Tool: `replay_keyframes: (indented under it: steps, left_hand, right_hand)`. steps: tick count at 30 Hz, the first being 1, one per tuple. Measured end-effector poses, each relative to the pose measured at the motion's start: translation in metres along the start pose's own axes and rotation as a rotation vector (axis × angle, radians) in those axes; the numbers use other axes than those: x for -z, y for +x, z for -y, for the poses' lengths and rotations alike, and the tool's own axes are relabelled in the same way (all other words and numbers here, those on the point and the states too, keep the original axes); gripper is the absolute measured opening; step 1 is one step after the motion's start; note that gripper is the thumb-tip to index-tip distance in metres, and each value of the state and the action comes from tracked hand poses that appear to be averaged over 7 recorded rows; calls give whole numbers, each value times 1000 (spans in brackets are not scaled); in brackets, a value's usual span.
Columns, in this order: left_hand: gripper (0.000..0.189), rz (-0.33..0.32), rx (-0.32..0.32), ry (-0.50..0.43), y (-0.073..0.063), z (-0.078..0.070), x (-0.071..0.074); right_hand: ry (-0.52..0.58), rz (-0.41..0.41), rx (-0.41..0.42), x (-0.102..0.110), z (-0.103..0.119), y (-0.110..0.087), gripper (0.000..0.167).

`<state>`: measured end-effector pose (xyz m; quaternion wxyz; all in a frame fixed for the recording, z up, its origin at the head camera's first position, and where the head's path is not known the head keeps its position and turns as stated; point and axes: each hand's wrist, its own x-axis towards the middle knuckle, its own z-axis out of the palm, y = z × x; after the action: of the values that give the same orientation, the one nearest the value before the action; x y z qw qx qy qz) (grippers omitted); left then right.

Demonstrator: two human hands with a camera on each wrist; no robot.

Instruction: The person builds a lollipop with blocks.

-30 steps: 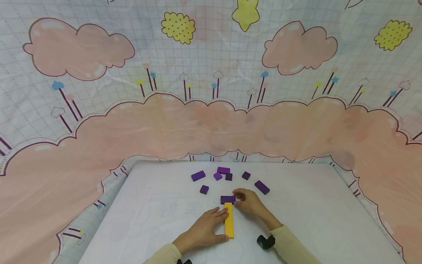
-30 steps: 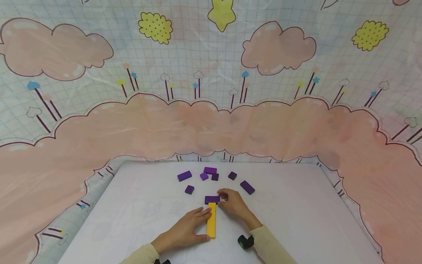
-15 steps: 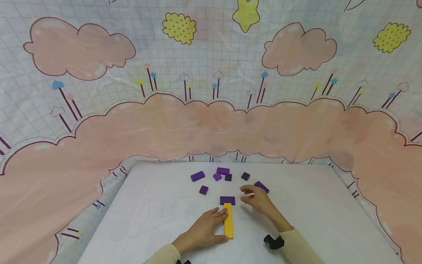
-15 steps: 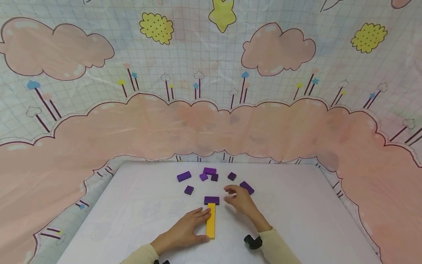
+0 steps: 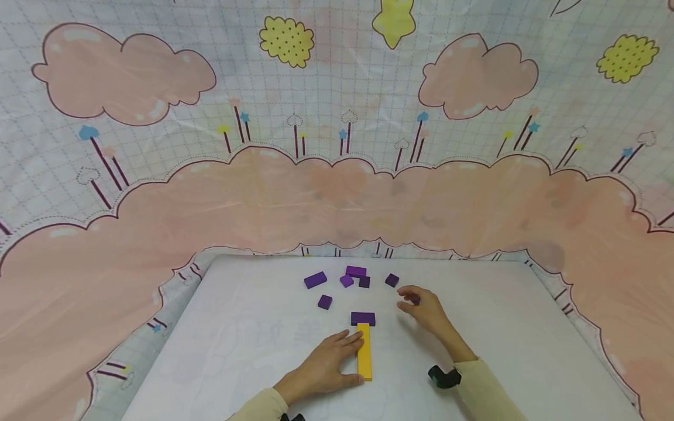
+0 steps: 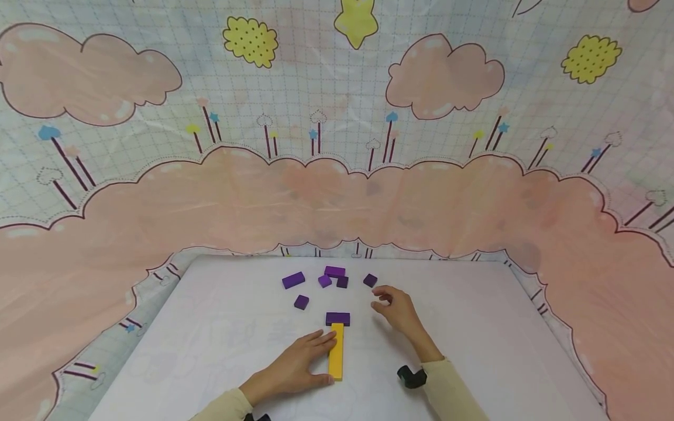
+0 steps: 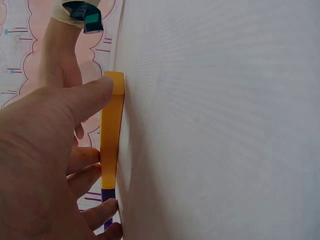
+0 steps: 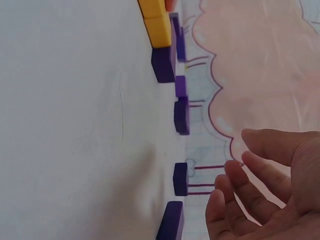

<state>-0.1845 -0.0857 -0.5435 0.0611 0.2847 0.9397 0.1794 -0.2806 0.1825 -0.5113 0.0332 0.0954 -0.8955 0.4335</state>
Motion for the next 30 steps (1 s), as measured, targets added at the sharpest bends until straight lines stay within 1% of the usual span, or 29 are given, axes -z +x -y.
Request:
replay_keyframes:
  steps: [8, 12, 17, 23, 30]
  left_hand:
    - [74, 0, -5, 6, -1, -1, 2]
    - [74, -4, -14, 7, -2, 0, 2]
    - [73, -17, -28, 11, -3, 1, 1]
    - [74, 2, -6, -6, -1, -1, 1]
    - [74, 29, 16, -10, 0, -1, 1]
  right_hand:
    - [43, -78, 51, 4, -5, 19, 26]
    - [51, -108, 46, 2, -5, 29, 25]
    - [25, -114, 6, -2, -8, 41, 27]
    - [6, -83, -69, -6, -11, 51, 31]
    - [-58, -59, -126, -10, -14, 60, 34]
